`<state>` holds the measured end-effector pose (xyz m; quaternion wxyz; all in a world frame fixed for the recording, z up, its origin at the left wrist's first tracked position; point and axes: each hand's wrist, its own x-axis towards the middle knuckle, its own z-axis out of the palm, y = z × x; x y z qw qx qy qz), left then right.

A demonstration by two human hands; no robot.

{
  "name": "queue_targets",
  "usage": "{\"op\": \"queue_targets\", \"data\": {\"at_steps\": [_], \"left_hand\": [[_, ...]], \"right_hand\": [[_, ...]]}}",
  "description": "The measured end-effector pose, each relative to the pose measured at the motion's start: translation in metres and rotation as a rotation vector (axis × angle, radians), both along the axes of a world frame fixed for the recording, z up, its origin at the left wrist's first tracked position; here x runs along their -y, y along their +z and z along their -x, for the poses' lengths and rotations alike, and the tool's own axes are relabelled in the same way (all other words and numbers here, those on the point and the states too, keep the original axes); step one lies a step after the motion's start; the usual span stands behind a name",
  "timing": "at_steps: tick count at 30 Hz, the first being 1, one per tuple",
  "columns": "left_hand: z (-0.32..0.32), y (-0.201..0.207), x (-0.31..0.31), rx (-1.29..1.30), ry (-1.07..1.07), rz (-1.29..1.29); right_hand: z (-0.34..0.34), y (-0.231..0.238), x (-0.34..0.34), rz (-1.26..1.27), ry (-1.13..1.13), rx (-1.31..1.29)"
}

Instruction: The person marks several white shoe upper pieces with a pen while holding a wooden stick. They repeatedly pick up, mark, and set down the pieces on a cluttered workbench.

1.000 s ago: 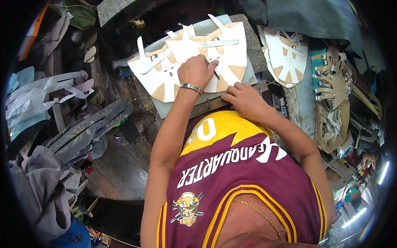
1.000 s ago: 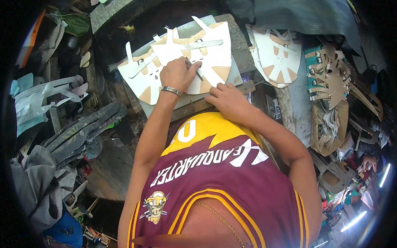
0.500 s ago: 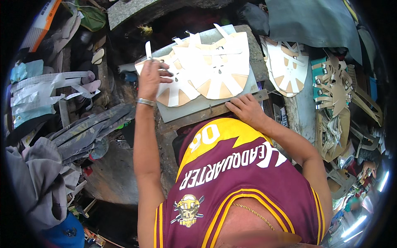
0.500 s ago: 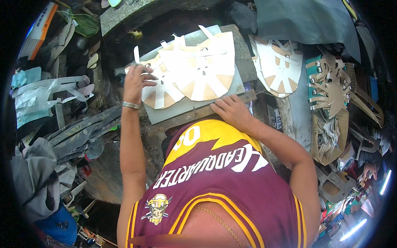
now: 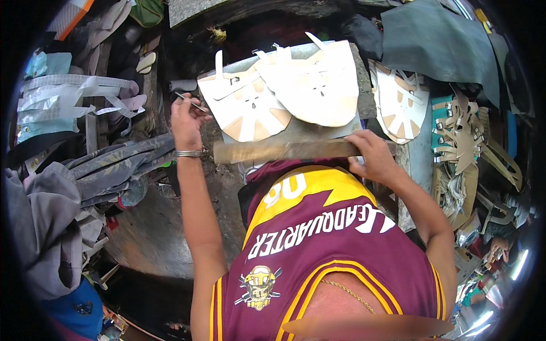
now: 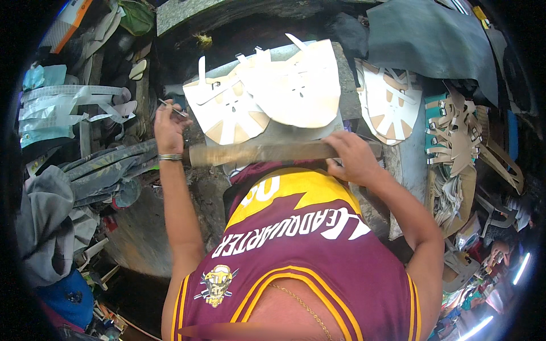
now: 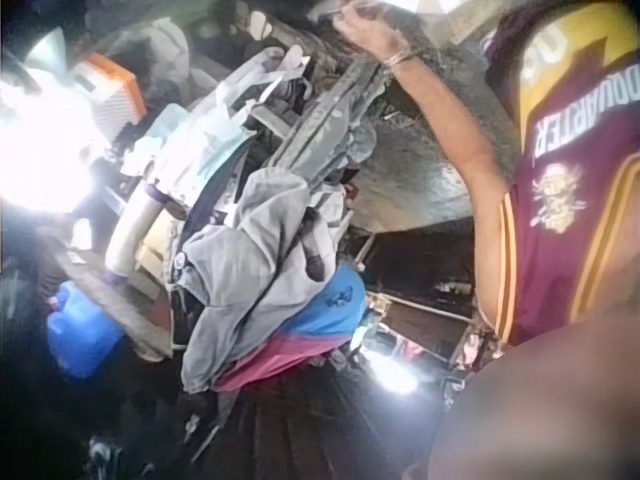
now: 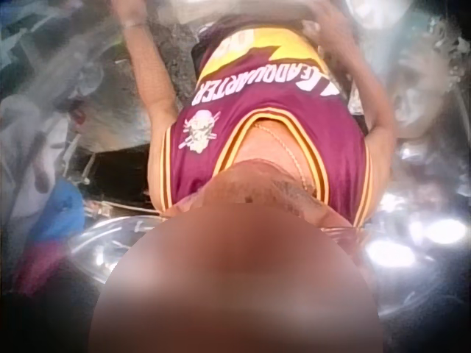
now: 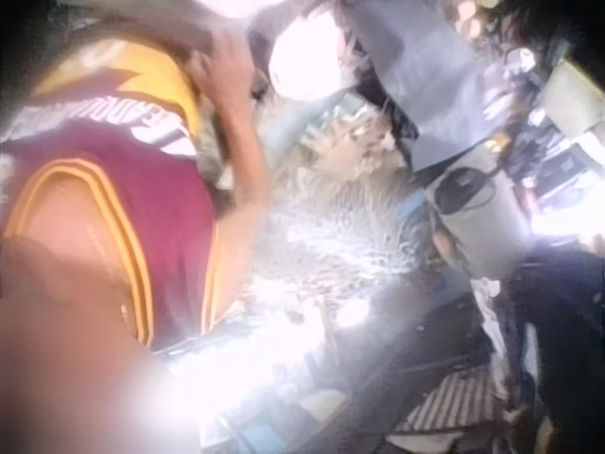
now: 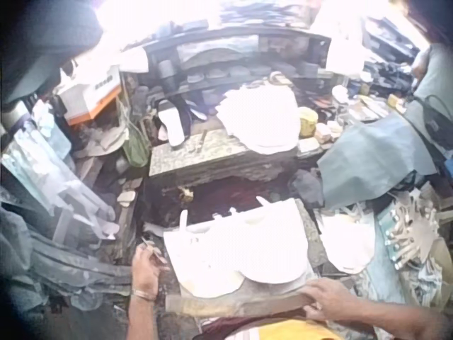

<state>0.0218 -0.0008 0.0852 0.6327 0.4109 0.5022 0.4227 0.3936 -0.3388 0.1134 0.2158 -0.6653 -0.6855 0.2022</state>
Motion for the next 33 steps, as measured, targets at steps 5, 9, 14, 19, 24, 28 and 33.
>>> {"op": "queue_targets", "data": {"at_steps": [5, 9, 14, 19, 24, 28, 33], "left_hand": [[-0.053, -0.011, 0.055, -0.199, -0.339, -0.033], [-0.101, -0.020, 0.059, -0.320, -0.443, -0.225], [-0.143, -0.041, 0.020, -0.690, -0.492, -0.533], [-0.167, -0.038, 0.010, -0.744, -0.516, -0.694], [-0.193, -0.025, -0.004, -0.691, -0.656, -0.459], [-0.191, -0.028, -0.010, -0.158, -0.558, -0.375], [-0.133, -0.047, -0.008, -0.033, -0.293, -0.230]], "right_hand": [[-0.015, 0.013, -0.002, 0.036, -0.272, -0.475], [-0.017, 0.023, -0.034, 0.189, -0.514, -0.867], [-0.055, 0.019, -0.095, 0.046, -0.665, -0.662], [-0.080, -0.017, -0.120, 0.130, -0.787, -0.610], [-0.060, -0.033, -0.099, 0.188, -0.764, -0.500], [-0.045, -0.026, -0.088, 0.042, -0.745, -0.158], [-0.042, 0.005, -0.075, 0.130, -0.824, -0.403]]}}
